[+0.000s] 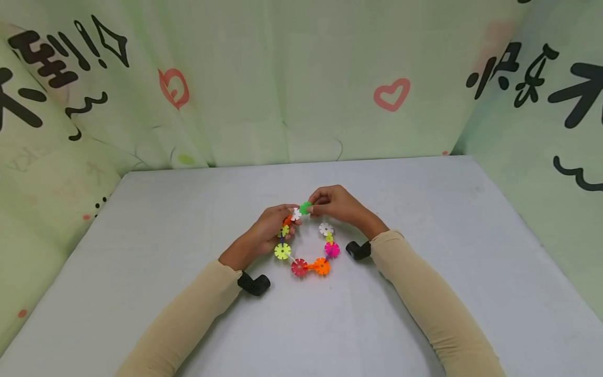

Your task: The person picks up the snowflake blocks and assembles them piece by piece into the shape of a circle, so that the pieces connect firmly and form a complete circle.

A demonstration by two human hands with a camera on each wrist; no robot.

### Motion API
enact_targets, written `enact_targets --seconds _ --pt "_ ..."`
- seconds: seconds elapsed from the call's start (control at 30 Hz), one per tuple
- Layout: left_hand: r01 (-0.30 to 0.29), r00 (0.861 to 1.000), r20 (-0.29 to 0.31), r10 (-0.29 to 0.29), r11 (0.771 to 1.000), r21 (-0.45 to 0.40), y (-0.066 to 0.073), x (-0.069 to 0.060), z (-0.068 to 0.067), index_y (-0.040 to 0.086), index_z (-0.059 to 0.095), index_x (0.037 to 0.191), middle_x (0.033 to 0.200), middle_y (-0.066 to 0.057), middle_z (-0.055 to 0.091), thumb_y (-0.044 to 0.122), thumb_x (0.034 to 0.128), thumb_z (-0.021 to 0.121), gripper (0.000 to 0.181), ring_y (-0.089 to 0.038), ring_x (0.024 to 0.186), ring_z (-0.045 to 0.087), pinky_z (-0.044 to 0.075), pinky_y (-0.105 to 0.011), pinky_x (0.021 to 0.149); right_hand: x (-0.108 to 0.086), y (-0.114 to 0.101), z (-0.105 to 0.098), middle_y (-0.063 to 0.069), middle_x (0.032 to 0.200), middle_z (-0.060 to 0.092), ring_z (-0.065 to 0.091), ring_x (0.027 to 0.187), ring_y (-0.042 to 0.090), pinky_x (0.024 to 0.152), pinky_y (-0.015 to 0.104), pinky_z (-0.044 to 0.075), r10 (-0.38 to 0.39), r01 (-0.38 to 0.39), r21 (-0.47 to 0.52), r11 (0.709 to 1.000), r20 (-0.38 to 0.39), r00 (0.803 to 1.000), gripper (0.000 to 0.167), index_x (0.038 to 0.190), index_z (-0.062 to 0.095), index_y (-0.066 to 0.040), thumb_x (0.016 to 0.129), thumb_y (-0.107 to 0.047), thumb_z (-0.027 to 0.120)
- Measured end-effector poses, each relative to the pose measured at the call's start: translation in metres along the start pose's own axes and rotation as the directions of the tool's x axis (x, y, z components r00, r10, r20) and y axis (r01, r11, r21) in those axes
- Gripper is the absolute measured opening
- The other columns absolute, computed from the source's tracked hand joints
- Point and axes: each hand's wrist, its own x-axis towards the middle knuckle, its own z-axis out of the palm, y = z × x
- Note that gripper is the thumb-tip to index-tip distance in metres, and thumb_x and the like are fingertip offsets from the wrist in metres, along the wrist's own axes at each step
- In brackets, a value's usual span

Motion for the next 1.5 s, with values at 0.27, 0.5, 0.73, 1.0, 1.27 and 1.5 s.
enact_targets --seconds 0.27,0.5,0.73,1.0,1.27,1.5 --pt "-0.001 1.000 0.001 0.001 1.000 -0.007 0.000 -0.001 0.001 0.005 0.050 0.132 0.086 -0.007 0.060 0.017 0.1059 0.039 0.030 -0.012 0.057 0.046 0.043 -0.019 0.051 -0.003 -0.004 0.003 0.003 0.084 0.071 0.058 0.079 0.020 0.070 0.030 0.048 -0.001 0.001 -0.136 0.991 0.001 1.000 0.006 0.091 0.074 -0.003 0.087 -0.007 0.072" --pt "-0.012 1.000 -0.002 0.012 1.000 0.001 0.004 0.003 0.003 -0.001 0.054 0.126 0.081 -0.007 0.058 0.013 0.1055 0.040 0.029 -0.009 0.059 0.045 0.041 -0.017 0.050 -0.004 -0.007 0.003 0.004 0.079 0.070 0.057 0.073 0.018 0.063 0.028 0.047 -0.026 0.026 -0.137 0.990 0.006 1.000 0.004 0.085 0.074 -0.001 0.086 -0.004 0.072" --pt "-0.021 0.999 -0.036 0.021 1.000 -0.006 0.008 0.003 0.010 -0.001 0.054 0.125 0.081 -0.006 0.059 0.016 0.1057 0.040 0.029 -0.009 0.059 0.046 0.041 -0.016 0.050 -0.004 -0.009 0.004 0.009 0.081 0.071 0.063 0.073 0.018 0.069 0.028 0.051 -0.039 0.037 -0.105 0.994 -0.017 0.999 0.005 0.086 0.073 0.003 0.087 -0.001 0.070" --pt "-0.035 0.999 -0.038 0.034 0.999 -0.021 0.007 0.001 0.013 0.002 0.053 0.127 0.084 -0.006 0.060 0.020 0.1064 0.040 0.030 -0.010 0.060 0.045 0.041 -0.017 0.051 -0.006 -0.015 0.003 0.008 0.087 0.071 0.064 0.080 0.020 0.073 0.029 0.052 -0.013 0.008 -0.136 0.991 -0.036 0.999 0.007 0.092 0.071 0.001 0.089 -0.004 0.069" --pt "-0.055 0.997 -0.052 0.054 0.998 -0.014 0.005 0.001 0.012 0.002 0.053 0.128 0.084 -0.007 0.062 0.019 0.1060 0.041 0.030 -0.010 0.059 0.045 0.041 -0.017 0.050 -0.020 -0.011 -0.007 0.006 0.099 0.069 0.061 0.090 0.021 0.082 0.034 0.050 0.045 -0.047 -0.229 0.972 -0.013 0.999 0.017 0.105 0.070 -0.003 0.094 -0.015 0.065" --pt "-0.081 0.993 -0.090 0.078 0.996 -0.030 0.003 0.001 0.008 0.003 0.053 0.129 0.085 -0.007 0.063 0.018 0.1057 0.042 0.030 -0.011 0.059 0.046 0.041 -0.017 0.051 -0.037 -0.009 -0.018 0.006 0.092 0.067 0.059 0.078 0.020 0.068 0.031 0.048 0.257 -0.262 -0.295 0.919 -0.057 0.965 0.029 0.116 0.066 -0.002 0.097 -0.023 0.057"
